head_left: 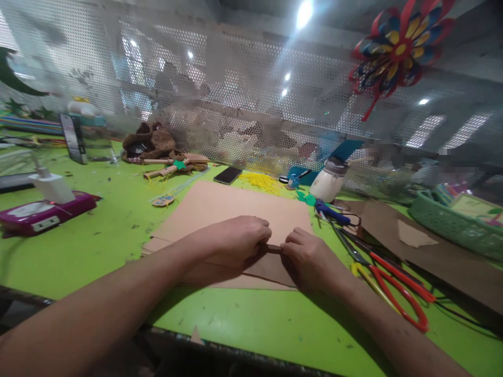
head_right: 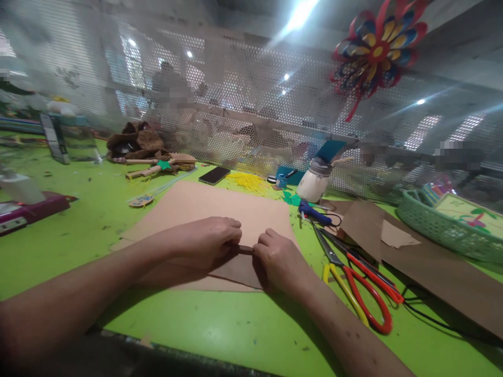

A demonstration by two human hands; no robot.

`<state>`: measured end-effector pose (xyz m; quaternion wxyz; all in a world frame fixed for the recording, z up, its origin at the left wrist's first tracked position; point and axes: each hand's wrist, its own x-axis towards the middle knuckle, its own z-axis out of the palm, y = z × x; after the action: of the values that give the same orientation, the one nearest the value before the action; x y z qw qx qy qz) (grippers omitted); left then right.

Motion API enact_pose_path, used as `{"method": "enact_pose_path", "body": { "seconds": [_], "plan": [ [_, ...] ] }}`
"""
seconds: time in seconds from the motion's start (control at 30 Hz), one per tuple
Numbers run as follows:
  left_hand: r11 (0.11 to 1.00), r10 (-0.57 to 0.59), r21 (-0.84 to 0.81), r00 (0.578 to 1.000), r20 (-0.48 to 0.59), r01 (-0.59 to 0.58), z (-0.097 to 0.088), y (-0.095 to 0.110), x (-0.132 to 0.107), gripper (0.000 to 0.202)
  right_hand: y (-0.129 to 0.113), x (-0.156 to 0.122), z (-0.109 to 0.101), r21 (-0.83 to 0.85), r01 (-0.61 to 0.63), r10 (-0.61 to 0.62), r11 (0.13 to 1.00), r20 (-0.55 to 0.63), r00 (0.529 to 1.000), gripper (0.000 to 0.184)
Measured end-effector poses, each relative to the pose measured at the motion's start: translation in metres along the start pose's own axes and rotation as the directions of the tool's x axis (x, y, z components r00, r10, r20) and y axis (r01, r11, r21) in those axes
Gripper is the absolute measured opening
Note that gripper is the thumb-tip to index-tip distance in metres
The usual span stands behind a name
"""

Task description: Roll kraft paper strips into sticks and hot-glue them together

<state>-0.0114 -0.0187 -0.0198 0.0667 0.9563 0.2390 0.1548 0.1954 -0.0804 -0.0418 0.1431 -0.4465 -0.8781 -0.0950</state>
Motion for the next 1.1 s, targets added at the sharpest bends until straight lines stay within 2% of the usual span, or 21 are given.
{"method": "enact_pose_path", "body": {
  "seconds": [0.17, 0.33, 0.47, 0.57, 0.67, 0.8, 1.1],
  "plan": [
    [0.995, -0.05, -0.074, 0.986, 0.16, 0.063, -0.012, -0.005, 0.006, 0.007, 0.001, 0.0, -0.007, 0.033, 0.004, -0.004, 0.999, -0.019, 1.0, 0.011],
    [0.986, -0.092, -0.126, 0.986, 0.139, 0.11, -0.008, -0.012, 0.012, 0.013, 0.004, 0.002, -0.015, 0.059, -0.019, 0.019, 0.998, 0.002, 1.0, 0.014],
    [0.976, -0.17, -0.107, 0.972, 0.165, 0.189, -0.01, -0.008, 0.012, 0.014, 0.002, 0.004, -0.009, 0.085, -0.065, 0.064, 0.994, 0.016, 0.998, 0.013],
    [0.991, -0.126, -0.02, 0.977, 0.171, 0.131, -0.017, -0.001, 0.01, 0.01, 0.0, 0.003, -0.002, 0.131, -0.096, 0.096, 0.987, 0.006, 0.995, 0.02],
    [0.997, -0.076, 0.039, 0.982, 0.171, 0.07, -0.021, 0.006, 0.009, 0.008, 0.001, 0.002, 0.004, 0.157, -0.122, 0.126, 0.98, -0.012, 0.992, 0.018],
    [0.994, -0.071, 0.097, 0.987, 0.142, 0.057, -0.019, 0.01, 0.007, 0.006, 0.004, 0.003, 0.01, 0.167, -0.125, 0.135, 0.978, -0.051, 0.99, 0.015],
    [0.996, -0.022, 0.091, 0.996, 0.09, 0.014, -0.005, -0.006, 0.0, 0.007, 0.007, 0.004, 0.006, 0.155, -0.057, 0.065, 0.986, -0.048, 0.997, 0.022]
  ]
}}
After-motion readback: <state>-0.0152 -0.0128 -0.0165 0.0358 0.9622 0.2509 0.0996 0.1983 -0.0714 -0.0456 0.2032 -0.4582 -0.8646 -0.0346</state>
